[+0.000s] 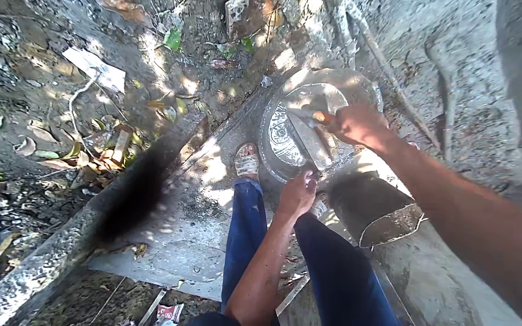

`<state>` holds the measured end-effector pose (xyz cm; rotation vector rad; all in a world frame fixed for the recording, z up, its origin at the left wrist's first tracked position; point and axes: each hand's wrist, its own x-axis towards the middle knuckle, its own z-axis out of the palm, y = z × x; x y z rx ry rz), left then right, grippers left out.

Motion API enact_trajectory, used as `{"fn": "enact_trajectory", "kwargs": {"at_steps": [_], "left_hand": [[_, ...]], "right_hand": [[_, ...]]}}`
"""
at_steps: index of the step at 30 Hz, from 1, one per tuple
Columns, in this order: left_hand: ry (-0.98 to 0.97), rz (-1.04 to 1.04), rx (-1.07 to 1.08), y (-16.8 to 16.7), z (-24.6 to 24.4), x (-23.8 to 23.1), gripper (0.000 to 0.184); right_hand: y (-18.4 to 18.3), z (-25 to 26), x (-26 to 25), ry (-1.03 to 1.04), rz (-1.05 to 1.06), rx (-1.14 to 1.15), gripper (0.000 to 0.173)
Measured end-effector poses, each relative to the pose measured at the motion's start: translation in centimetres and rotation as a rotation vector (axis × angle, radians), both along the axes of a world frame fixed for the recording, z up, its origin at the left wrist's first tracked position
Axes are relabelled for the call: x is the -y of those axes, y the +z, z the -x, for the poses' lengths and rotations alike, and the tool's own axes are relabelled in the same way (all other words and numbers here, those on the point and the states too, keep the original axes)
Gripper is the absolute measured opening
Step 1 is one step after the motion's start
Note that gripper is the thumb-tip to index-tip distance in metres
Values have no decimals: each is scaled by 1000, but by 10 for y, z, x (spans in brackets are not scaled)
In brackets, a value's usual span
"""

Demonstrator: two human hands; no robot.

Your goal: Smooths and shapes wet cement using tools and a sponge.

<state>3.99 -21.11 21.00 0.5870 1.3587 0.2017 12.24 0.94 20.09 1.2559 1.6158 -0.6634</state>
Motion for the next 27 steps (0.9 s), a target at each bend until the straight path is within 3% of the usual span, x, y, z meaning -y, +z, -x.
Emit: {"fn": "enact_trajectory", "kwargs": {"at_steps": [2,6,10,13,16,20,22,25,27], "left_hand": [[-135,26,-32,-4,-3,3,45],[-315,97,-27,-25,-15,23,47],[-344,150,-59,-26,-13,46,44],[-291,217,-151,-9,8,52,48],[-106,251,-220,-35,35,84,42],[-552,298,-262,-35,79,49,42],[-565,323,-270,-47,99,52,43],[-549,342,-273,-51,124,53,44],[-549,347,-284,-46,133,58,42]], "right_hand": [[-6,-30,20,-439,46,-157,51],[-17,-19,80,-1790,307,-496,45],[-40,32,126,-2518,533,-996,56],[-56,76,136,-2782,464,-1154,60],[-57,111,123,-2878,395,-1071,60],[-56,101,128,-2861,445,-767,56],[-63,78,128,-2867,546,-706,55],[-62,49,100,-2849,577,-907,56],[-63,51,97,-2879,570,-902,57]]}}
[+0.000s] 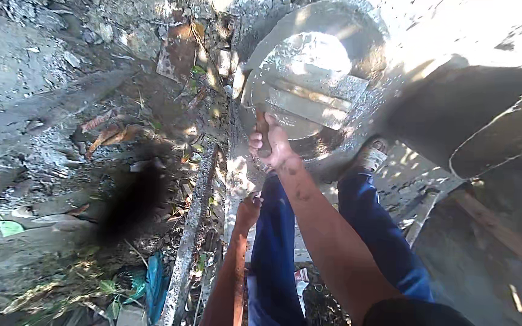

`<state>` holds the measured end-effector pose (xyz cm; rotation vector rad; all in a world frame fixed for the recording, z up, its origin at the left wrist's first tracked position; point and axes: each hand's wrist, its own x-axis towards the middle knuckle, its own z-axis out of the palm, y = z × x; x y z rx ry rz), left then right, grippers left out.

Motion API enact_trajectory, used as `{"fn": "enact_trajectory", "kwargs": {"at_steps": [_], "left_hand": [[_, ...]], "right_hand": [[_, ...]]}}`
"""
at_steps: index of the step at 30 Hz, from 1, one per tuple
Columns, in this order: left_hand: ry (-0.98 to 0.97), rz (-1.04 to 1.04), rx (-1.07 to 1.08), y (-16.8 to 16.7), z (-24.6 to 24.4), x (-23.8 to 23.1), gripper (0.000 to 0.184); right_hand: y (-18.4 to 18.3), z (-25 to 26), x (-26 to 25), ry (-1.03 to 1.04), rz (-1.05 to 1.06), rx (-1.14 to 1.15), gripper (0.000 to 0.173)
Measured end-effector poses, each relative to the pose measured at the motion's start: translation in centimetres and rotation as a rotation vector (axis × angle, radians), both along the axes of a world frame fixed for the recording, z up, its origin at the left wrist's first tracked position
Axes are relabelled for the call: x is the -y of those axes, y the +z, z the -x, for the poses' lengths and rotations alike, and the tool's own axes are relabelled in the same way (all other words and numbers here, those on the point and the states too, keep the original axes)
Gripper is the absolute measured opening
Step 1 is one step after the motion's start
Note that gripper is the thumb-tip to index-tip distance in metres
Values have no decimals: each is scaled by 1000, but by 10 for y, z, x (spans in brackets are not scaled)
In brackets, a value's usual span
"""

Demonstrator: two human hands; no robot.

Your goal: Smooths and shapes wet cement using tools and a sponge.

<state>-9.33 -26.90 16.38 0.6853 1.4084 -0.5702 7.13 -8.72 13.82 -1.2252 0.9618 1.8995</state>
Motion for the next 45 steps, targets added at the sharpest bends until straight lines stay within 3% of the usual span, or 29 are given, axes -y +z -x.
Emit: {"fn": "enact_trajectory", "kwargs": {"at_steps": [5,10,15,21,26,31,36,38,42,45], "left_hand": [[34,-16,-14,7,6,3,41],[62,-7,-21,9,9,30,39],[-71,52,-161,6,35,40,42],[-70,-25,-245,11,53,27,41],[-100,-53,-266,10,54,35,40],[-29,-65,-261,6,52,46,39],[-54,-63,-273,7,56,59,39],[-78,-45,-281,11,54,67,40],[-94,-47,-290,13,51,68,39],[-99,-54,-295,16,57,74,39]], "right_hand": [[-8,6,68,178,75,-50,57],[4,6,10,50,2,-16,58],[-1,4,91,290,142,-32,60],[2,-8,52,327,70,-26,58],[-20,-52,129,564,143,-37,58],[-16,-35,72,475,1,-47,60],[-40,-42,140,593,90,0,60],[-32,-43,135,545,69,-30,59],[-34,0,76,421,-6,27,62],[-42,0,107,574,-14,111,69]]}}
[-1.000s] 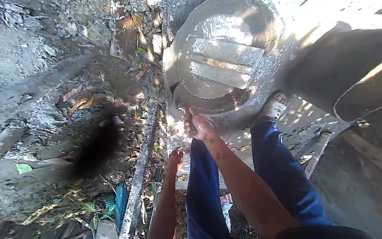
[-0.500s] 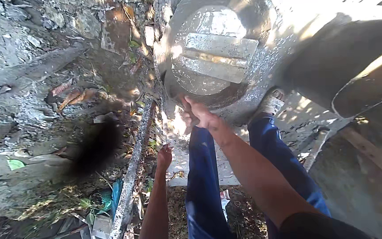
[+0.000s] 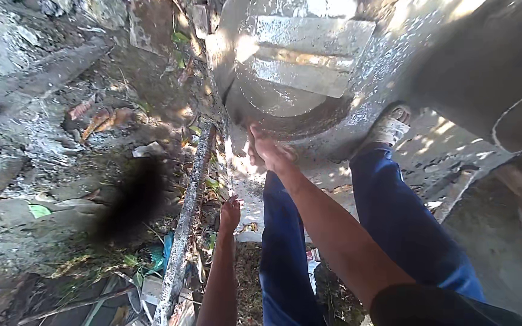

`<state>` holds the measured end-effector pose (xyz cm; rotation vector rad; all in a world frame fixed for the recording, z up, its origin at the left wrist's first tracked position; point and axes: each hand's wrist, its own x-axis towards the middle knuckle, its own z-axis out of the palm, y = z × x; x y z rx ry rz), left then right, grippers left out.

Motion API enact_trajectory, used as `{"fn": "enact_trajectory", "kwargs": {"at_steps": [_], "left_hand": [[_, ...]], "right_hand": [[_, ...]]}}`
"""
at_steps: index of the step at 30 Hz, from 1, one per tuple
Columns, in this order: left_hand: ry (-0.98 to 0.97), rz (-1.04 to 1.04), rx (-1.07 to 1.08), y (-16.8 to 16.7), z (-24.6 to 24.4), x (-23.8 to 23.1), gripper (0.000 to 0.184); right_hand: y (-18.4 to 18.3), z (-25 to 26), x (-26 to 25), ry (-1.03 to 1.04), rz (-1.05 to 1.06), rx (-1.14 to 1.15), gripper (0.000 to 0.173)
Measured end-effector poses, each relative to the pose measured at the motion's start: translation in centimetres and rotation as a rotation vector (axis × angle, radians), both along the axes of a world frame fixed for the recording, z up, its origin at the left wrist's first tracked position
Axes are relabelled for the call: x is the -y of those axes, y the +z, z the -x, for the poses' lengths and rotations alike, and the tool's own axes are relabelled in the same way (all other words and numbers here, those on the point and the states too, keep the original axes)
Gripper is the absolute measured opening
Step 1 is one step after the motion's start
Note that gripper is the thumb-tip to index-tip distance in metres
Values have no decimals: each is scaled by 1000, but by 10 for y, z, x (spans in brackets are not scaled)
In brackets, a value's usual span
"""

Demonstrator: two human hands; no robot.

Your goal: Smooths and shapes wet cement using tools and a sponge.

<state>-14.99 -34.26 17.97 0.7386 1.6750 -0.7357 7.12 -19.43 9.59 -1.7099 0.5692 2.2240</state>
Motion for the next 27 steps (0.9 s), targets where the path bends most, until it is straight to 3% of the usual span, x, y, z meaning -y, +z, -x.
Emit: {"fn": "enact_trajectory", "kwargs": {"at_steps": [3,8,11,15,22,27], "left_hand": [[8,6,-8,4,0,2,39],[-7,9,-25,7,-12,-21,39],[-3,0,-15,3,-13,-21,39],[9,21,-14,-3,-18,-11,41],[54,13,-4,-7,-40,-14,40],[6,20,-30,-6,-34,-16,41]], "right_hand": [[9,-21,28,103,25,13,65],[9,-4,-10,-9,-8,-63,64],[-7,-52,35,296,-100,-65,72],[-6,-140,65,549,-41,-62,67],[-13,-90,31,429,-63,-181,71],[-3,-159,35,761,-94,-162,67]]}}
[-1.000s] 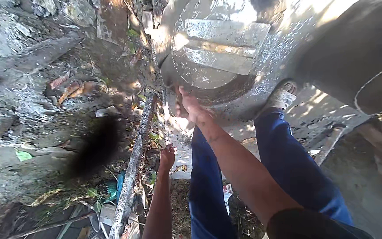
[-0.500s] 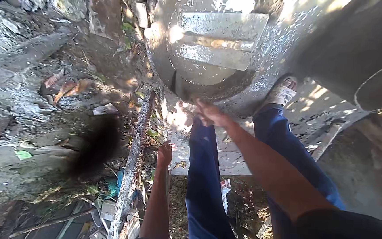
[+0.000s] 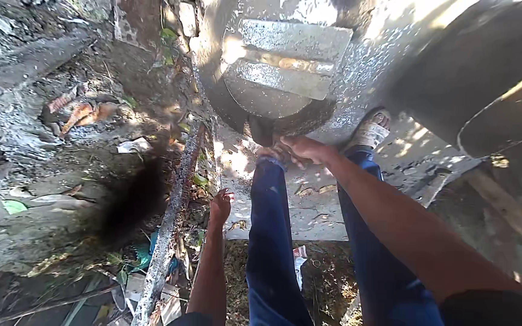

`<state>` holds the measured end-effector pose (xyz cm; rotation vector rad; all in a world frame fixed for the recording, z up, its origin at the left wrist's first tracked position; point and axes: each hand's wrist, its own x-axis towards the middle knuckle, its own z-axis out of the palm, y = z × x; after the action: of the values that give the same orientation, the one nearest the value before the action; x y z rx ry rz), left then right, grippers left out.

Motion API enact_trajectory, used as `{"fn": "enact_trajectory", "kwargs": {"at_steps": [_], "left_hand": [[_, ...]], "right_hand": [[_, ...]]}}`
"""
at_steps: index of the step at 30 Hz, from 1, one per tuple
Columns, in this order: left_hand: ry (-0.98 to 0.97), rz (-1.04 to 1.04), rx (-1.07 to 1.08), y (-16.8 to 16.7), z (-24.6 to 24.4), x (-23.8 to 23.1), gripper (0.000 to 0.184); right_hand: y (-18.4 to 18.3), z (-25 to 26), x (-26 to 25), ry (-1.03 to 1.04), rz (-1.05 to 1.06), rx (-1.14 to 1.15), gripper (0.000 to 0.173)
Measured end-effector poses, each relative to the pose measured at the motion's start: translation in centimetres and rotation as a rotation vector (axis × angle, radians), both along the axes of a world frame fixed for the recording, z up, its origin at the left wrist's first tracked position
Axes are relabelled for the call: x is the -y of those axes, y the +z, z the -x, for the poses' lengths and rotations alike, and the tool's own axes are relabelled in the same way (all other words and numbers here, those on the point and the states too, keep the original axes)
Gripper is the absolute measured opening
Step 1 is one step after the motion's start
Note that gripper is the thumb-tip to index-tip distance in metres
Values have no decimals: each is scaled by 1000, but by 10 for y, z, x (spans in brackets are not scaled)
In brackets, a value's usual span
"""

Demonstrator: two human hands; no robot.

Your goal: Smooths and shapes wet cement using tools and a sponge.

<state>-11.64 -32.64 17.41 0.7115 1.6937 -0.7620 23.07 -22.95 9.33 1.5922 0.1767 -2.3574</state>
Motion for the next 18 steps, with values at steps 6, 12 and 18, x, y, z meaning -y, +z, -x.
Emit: {"fn": "enact_trajectory", "kwargs": {"at_steps": [6,12,18], "left_hand": [[39,-20,6,3,-3,-6,40],[-39,-7,-16,-2,1,4,41],[-6,-70,25,3,-8,-13,40]], "right_hand": [[-13,56,-30,-384,152,-31,64],[-9,-3,8,-192,204,40,65],[-9,65,-33,-350,152,18,67]]}}
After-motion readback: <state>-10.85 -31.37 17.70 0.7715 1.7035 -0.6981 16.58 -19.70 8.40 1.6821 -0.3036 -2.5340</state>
